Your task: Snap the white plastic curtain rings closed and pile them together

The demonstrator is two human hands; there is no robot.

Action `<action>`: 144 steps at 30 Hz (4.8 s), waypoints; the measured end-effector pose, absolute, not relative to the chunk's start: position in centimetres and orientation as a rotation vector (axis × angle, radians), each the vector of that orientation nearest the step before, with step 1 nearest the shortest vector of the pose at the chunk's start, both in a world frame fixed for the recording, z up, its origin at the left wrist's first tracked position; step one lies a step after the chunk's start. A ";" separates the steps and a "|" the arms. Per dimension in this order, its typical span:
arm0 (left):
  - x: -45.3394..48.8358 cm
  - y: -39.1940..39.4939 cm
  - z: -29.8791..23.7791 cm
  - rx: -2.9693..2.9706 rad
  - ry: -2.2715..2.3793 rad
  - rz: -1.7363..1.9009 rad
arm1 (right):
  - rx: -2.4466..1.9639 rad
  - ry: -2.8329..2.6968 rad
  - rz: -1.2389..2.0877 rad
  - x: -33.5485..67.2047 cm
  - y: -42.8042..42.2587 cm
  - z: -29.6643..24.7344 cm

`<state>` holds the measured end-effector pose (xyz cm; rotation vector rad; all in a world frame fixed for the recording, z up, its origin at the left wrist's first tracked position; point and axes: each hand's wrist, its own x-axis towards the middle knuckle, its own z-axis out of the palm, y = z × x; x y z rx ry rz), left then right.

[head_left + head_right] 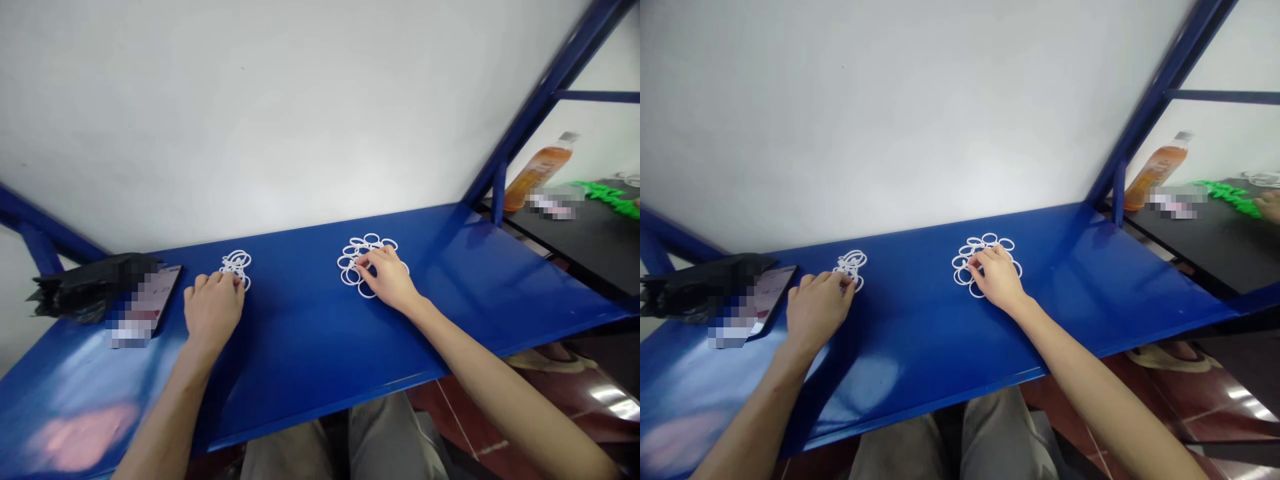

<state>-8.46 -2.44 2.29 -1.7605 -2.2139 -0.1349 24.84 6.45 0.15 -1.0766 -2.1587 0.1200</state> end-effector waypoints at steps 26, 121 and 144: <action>0.5 -4.0 0.4 -2.450 -1.250 -1.200 | -0.740 -2.133 0.635 20.5 0.4 0.8; -0.2 -4.0 1.3 -2.382 -1.082 -0.743 | -0.716 -2.271 0.567 20.1 0.9 1.2; 0.6 -4.7 -0.2 -2.570 -1.955 -1.337 | -0.612 -2.243 0.491 19.7 -0.1 0.5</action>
